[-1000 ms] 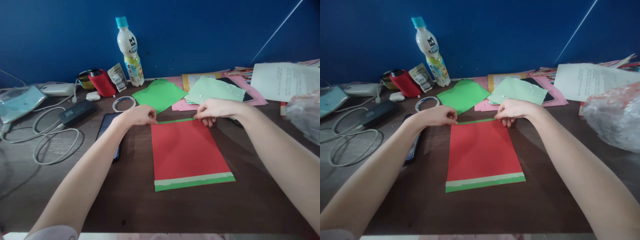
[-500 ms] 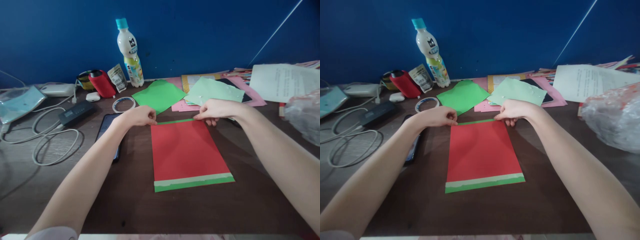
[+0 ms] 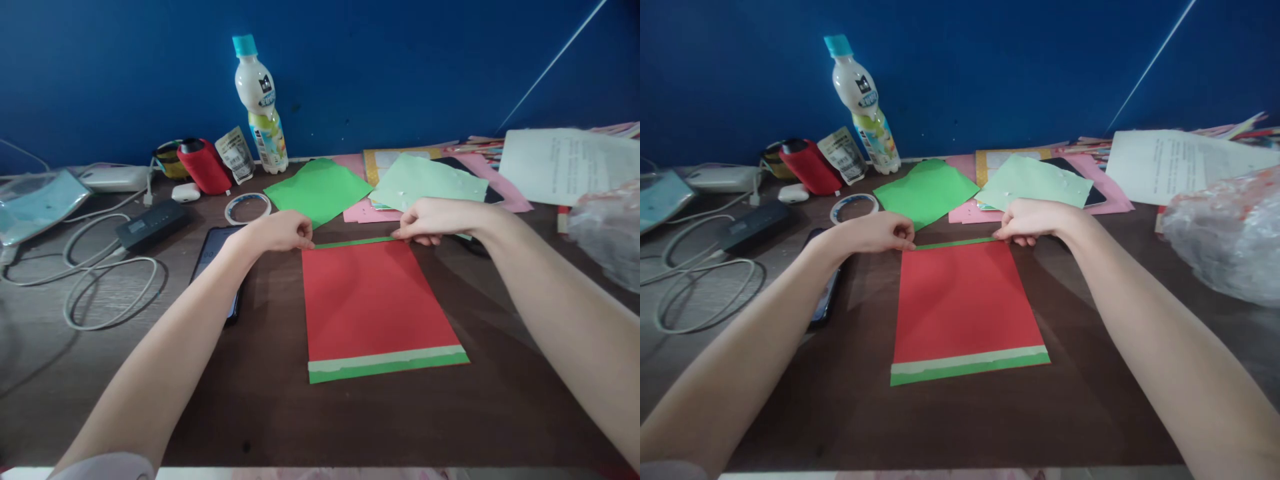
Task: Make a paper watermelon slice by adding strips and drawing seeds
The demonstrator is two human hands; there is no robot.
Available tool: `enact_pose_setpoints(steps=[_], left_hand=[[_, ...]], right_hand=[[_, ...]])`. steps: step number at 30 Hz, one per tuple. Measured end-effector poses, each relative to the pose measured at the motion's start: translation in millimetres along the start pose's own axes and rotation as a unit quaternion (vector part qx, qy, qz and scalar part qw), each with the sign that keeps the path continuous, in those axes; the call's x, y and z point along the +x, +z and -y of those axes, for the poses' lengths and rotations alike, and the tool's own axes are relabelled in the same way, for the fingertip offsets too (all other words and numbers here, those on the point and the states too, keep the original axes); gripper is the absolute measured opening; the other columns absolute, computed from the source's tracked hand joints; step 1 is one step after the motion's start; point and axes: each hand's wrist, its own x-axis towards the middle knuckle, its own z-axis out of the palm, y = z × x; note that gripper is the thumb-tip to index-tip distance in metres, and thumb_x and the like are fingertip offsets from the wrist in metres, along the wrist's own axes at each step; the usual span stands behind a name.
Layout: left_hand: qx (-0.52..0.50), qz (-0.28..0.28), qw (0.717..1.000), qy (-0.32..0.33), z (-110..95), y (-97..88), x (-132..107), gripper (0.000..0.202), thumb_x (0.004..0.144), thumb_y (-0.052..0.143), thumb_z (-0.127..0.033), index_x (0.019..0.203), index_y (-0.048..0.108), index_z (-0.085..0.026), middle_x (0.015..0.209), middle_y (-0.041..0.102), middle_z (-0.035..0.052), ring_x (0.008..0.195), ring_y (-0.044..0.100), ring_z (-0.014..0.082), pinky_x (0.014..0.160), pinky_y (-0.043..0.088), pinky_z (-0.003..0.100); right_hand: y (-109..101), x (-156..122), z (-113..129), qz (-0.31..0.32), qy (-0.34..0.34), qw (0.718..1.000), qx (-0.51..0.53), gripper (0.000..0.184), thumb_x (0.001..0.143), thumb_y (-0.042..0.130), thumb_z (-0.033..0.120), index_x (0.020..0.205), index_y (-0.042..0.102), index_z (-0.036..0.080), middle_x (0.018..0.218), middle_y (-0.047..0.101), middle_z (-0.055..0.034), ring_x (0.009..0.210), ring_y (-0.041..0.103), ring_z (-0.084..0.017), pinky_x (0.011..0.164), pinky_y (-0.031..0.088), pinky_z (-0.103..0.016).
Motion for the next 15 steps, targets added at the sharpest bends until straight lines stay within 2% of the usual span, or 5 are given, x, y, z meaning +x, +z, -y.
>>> enact_pose_setpoints(steps=[7, 15], left_hand=[[-0.001, -0.001, 1.000, 0.001, 2.0, 0.6, 0.7, 0.016, 0.066, 0.053, -0.034, 0.066, 0.052, -0.018, 0.060, 0.053, -0.0015, 0.052, 0.044, 0.0107, 0.048, 0.028, 0.023], [-0.003, 0.004, 1.000, -0.007, 0.1, 0.7, -0.7, 0.015, 0.066, 0.053, -0.033, 0.066, 0.052, -0.018, 0.059, 0.052, -0.0014, 0.052, 0.044, 0.0106, 0.048, 0.028, 0.023]], right_hand=[[0.6, -1.6, 1.4, -0.023, 0.022, 0.999, -0.020, 0.030, 0.073, 0.055, 0.039, 0.056, 0.050, 0.015, 0.047, 0.049, 0.0011, 0.042, 0.041, -0.007, 0.043, 0.030, -0.022], [-1.5, 0.9, -6.8, 0.005, -0.017, 0.999, 0.029, 0.023, 0.074, 0.055, 0.035, 0.061, 0.054, 0.016, 0.050, 0.050, 0.0024, 0.044, 0.044, -0.007, 0.047, 0.033, -0.021]])
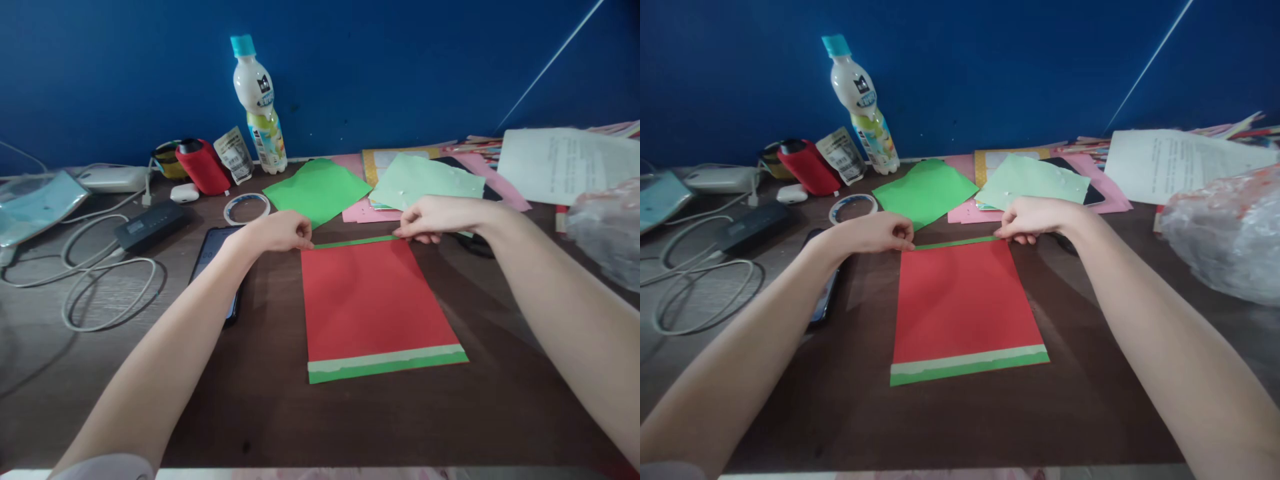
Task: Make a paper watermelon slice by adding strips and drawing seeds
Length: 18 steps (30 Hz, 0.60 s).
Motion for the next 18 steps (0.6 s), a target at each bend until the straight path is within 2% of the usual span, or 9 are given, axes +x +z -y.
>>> enact_pose_setpoints(steps=[10, 15, 16, 18], left_hand=[[0.007, -0.001, 1.000, 0.018, -0.3, -0.5, 0.4, 0.015, 0.067, 0.052, -0.033, 0.066, 0.051, -0.018, 0.059, 0.051, -0.0016, 0.053, 0.044, 0.0108, 0.048, 0.028, 0.023], [0.029, 0.007, 1.000, 0.005, -0.5, -2.3, -3.1, 0.014, 0.068, 0.050, -0.032, 0.069, 0.053, -0.018, 0.063, 0.055, -0.0002, 0.056, 0.048, 0.0124, 0.049, 0.031, 0.023], [0.040, 0.001, 0.999, 0.005, -3.3, -2.8, -5.2, 0.014, 0.068, 0.050, -0.030, 0.073, 0.054, -0.018, 0.068, 0.057, 0.0007, 0.060, 0.050, 0.0134, 0.052, 0.033, 0.023], [0.073, -0.046, 0.996, 0.020, -15.1, -1.3, -10.4, 0.017, 0.068, 0.048, -0.024, 0.083, 0.055, -0.018, 0.080, 0.060, 0.0032, 0.072, 0.054, 0.0167, 0.060, 0.037, 0.024]], right_hand=[[1.2, -1.6, 3.9, -0.003, -0.002, 1.000, 0.001, 0.026, 0.074, 0.054, 0.035, 0.057, 0.050, 0.016, 0.048, 0.051, 0.0027, 0.042, 0.044, -0.007, 0.048, 0.034, -0.022], [1.1, -0.8, 3.5, -0.003, -0.004, 1.000, 0.004, 0.027, 0.073, 0.054, 0.037, 0.057, 0.049, 0.016, 0.048, 0.051, 0.0023, 0.042, 0.045, -0.007, 0.047, 0.034, -0.022], [1.0, -0.8, 3.5, -0.003, -0.003, 1.000, 0.002, 0.027, 0.073, 0.054, 0.037, 0.057, 0.049, 0.016, 0.048, 0.052, 0.0022, 0.042, 0.045, -0.007, 0.047, 0.035, -0.022], [0.8, -0.7, 3.5, -0.003, -0.001, 1.000, -0.005, 0.028, 0.073, 0.054, 0.038, 0.057, 0.049, 0.016, 0.048, 0.052, 0.0017, 0.042, 0.045, -0.008, 0.047, 0.035, -0.022]])
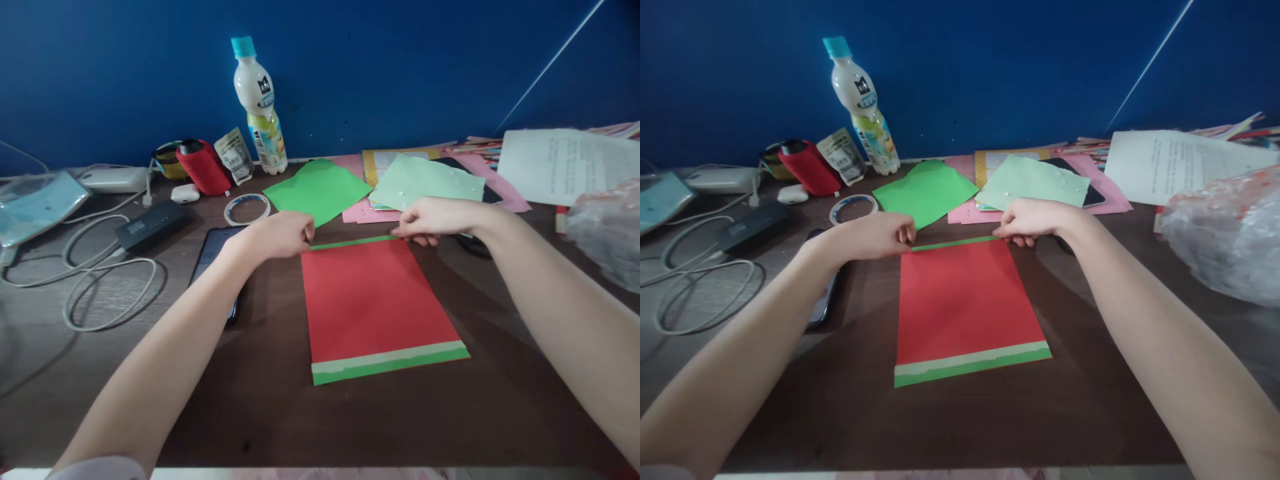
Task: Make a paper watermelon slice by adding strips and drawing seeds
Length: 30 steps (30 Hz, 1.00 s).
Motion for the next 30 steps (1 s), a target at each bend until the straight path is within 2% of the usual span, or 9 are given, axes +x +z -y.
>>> enact_pose_setpoints(steps=[3, 4, 6, 9, 11, 13, 17, 25, 30], left_hand=[[0.068, -0.140, 0.986, 0.057, -35.2, 8.7, -7.1, 0.027, 0.071, 0.042, -0.015, 0.095, 0.054, -0.016, 0.098, 0.057, 0.0084, 0.094, 0.051, 0.0222, 0.079, 0.038, 0.031], [0.078, -0.162, 0.980, 0.082, -49.2, 15.5, -8.6, 0.029, 0.073, 0.041, -0.016, 0.099, 0.053, -0.014, 0.104, 0.056, 0.0100, 0.099, 0.050, 0.0231, 0.084, 0.037, 0.033], [0.083, -0.172, 0.971, 0.146, -74.1, 34.3, -9.7, 0.037, 0.079, 0.039, -0.022, 0.112, 0.047, -0.011, 0.120, 0.049, 0.0130, 0.113, 0.042, 0.0245, 0.094, 0.031, 0.034], [0.084, -0.169, 0.969, 0.158, -92.8, 65.1, -6.8, 0.060, 0.083, 0.036, -0.041, 0.131, 0.027, -0.005, 0.140, 0.025, 0.0150, 0.131, 0.014, 0.0269, 0.105, 0.017, 0.036], [0.071, -0.163, 0.975, 0.137, -93.1, 78.6, -4.1, 0.067, 0.084, 0.032, -0.047, 0.134, 0.020, -0.003, 0.143, 0.015, 0.0166, 0.132, 0.006, 0.0262, 0.107, 0.013, 0.037], [0.060, -0.151, 0.979, 0.126, -89.7, 83.7, -2.5, 0.069, 0.084, 0.029, -0.049, 0.134, 0.019, -0.002, 0.143, 0.012, 0.0174, 0.132, 0.003, 0.0263, 0.108, 0.011, 0.038], [0.047, -0.126, 0.983, 0.126, -86.4, 80.6, -2.9, 0.068, 0.085, 0.026, -0.050, 0.135, 0.021, -0.004, 0.143, 0.012, 0.0168, 0.132, 0.005, 0.0258, 0.108, 0.011, 0.039], [0.057, -0.142, 0.981, 0.121, -88.2, 82.1, -2.0, 0.069, 0.084, 0.026, -0.052, 0.135, 0.021, -0.006, 0.143, 0.014, 0.0153, 0.132, 0.005, 0.0295, 0.107, 0.010, 0.043], [0.061, -0.150, 0.981, 0.111, -88.9, 81.4, -3.5, 0.068, 0.083, 0.025, -0.053, 0.136, 0.021, -0.011, 0.144, 0.015, 0.0120, 0.131, 0.008, 0.0331, 0.104, 0.010, 0.053]], right_hand=[[-0.3, 0.6, -0.4, 0.003, -0.004, 1.000, -0.004, 0.029, 0.073, 0.054, 0.040, 0.059, 0.050, 0.016, 0.049, 0.053, 0.0009, 0.042, 0.046, -0.008, 0.047, 0.035, -0.022], [-0.4, 0.9, -0.7, 0.005, -0.008, 1.000, -0.003, 0.029, 0.073, 0.053, 0.041, 0.059, 0.051, 0.016, 0.050, 0.053, 0.0008, 0.042, 0.046, -0.008, 0.047, 0.035, -0.022], [-0.8, 1.3, -1.4, 0.011, -0.016, 1.000, -0.004, 0.029, 0.073, 0.053, 0.041, 0.060, 0.051, 0.015, 0.050, 0.053, 0.0007, 0.042, 0.046, -0.008, 0.047, 0.035, -0.022], [-1.7, 1.1, -2.6, 0.019, -0.021, 1.000, -0.003, 0.029, 0.073, 0.054, 0.039, 0.057, 0.050, 0.015, 0.050, 0.054, 0.0004, 0.042, 0.047, -0.008, 0.047, 0.035, -0.022], [-2.1, 0.5, -3.5, 0.025, -0.023, 0.999, 0.010, 0.029, 0.073, 0.054, 0.037, 0.055, 0.049, 0.015, 0.051, 0.055, 0.0000, 0.042, 0.047, -0.008, 0.047, 0.035, -0.021], [-2.2, 0.0, -4.2, 0.027, -0.026, 0.999, 0.023, 0.028, 0.073, 0.055, 0.035, 0.055, 0.049, 0.015, 0.051, 0.055, -0.0005, 0.043, 0.047, -0.008, 0.047, 0.035, -0.021], [-1.9, -1.3, -4.0, 0.025, -0.025, 0.999, 0.038, 0.025, 0.073, 0.055, 0.034, 0.056, 0.050, 0.015, 0.052, 0.056, -0.0005, 0.044, 0.048, -0.008, 0.047, 0.036, -0.021], [-3.1, 1.1, -8.3, 0.029, -0.031, 0.998, 0.042, 0.026, 0.073, 0.056, 0.035, 0.057, 0.051, 0.016, 0.054, 0.057, 0.0002, 0.045, 0.050, -0.008, 0.048, 0.038, -0.021], [-3.5, 1.5, -9.1, 0.036, -0.032, 0.998, 0.046, 0.025, 0.075, 0.055, 0.035, 0.059, 0.051, 0.015, 0.054, 0.057, 0.0000, 0.045, 0.050, -0.008, 0.047, 0.038, -0.020]])
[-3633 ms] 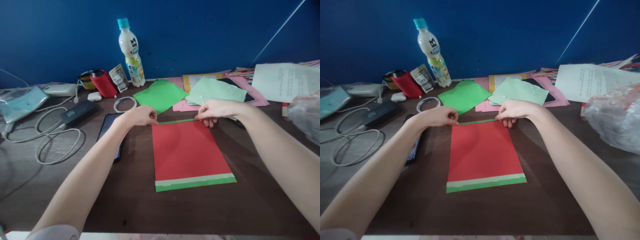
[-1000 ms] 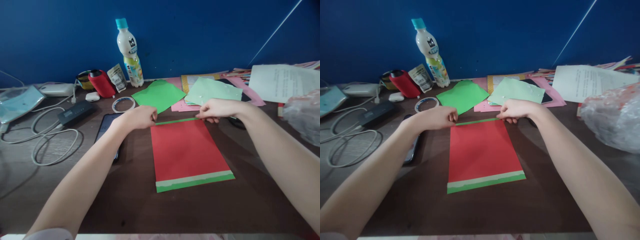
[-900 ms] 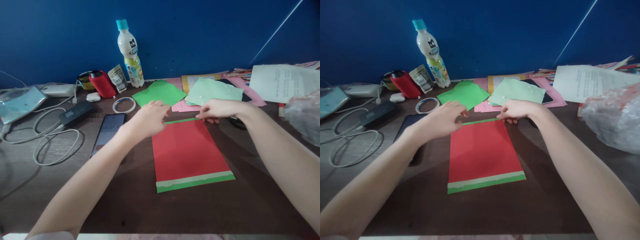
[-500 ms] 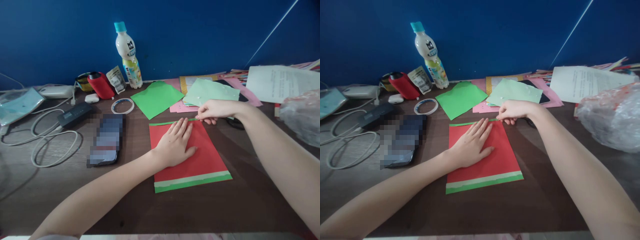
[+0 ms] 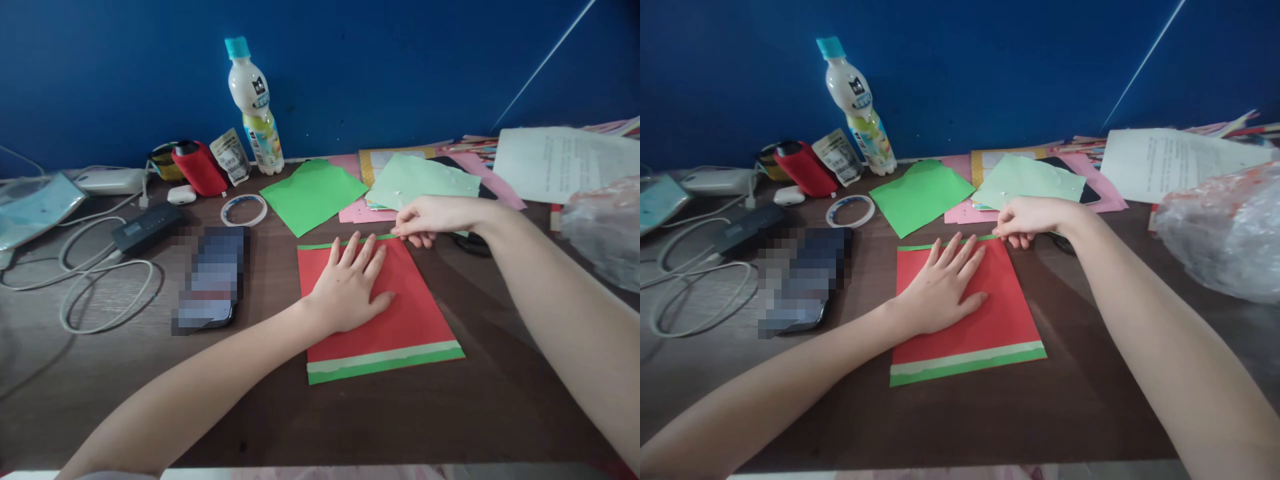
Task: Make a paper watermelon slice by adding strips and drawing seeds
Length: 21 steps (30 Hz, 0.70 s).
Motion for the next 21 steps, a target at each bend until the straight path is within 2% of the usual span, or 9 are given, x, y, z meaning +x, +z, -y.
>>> enact_pose_setpoints(steps=[6, 9, 14, 21], left_hand=[[-0.006, -0.007, 0.998, -0.060, -3.6, -3.4, -5.1, 0.065, 0.080, 0.027, -0.058, 0.136, 0.019, -0.028, 0.144, 0.017, -0.0009, 0.129, 0.003, 0.0388, 0.094, 0.005, 0.070], [-0.011, -0.009, 0.997, -0.079, -4.6, -4.2, -6.7, 0.064, 0.079, 0.027, -0.059, 0.136, 0.019, -0.032, 0.144, 0.017, -0.0040, 0.129, 0.001, 0.0414, 0.090, 0.004, 0.074], [-0.021, 0.017, 0.997, -0.077, -4.3, -6.0, -5.7, 0.064, 0.079, 0.026, -0.060, 0.136, 0.016, -0.033, 0.144, 0.015, -0.0037, 0.128, 0.003, 0.0422, 0.087, 0.003, 0.077], [-0.007, 0.005, 0.997, -0.078, -4.0, -3.0, -6.2, 0.065, 0.078, 0.025, -0.062, 0.136, 0.018, -0.032, 0.145, 0.012, 0.0036, 0.129, 0.003, 0.0403, 0.089, 0.005, 0.074]], right_hand=[[1.3, -2.7, 5.9, -0.008, 0.014, 1.000, -0.011, 0.027, 0.076, 0.054, 0.035, 0.058, 0.050, 0.015, 0.053, 0.057, -0.0007, 0.044, 0.049, -0.008, 0.047, 0.038, -0.021], [1.8, -2.5, 6.8, -0.009, 0.018, 1.000, -0.014, 0.028, 0.075, 0.054, 0.037, 0.058, 0.049, 0.016, 0.053, 0.056, 0.0000, 0.044, 0.049, -0.008, 0.047, 0.038, -0.021], [-0.1, -0.4, 1.6, -0.002, 0.008, 1.000, 0.001, 0.027, 0.074, 0.056, 0.038, 0.060, 0.050, 0.016, 0.053, 0.057, -0.0002, 0.045, 0.050, -0.008, 0.047, 0.038, -0.021], [-3.4, -0.9, -1.9, -0.008, -0.006, 1.000, 0.015, 0.020, 0.072, 0.057, 0.034, 0.063, 0.055, 0.016, 0.054, 0.057, -0.0003, 0.046, 0.050, -0.009, 0.047, 0.037, -0.021]])
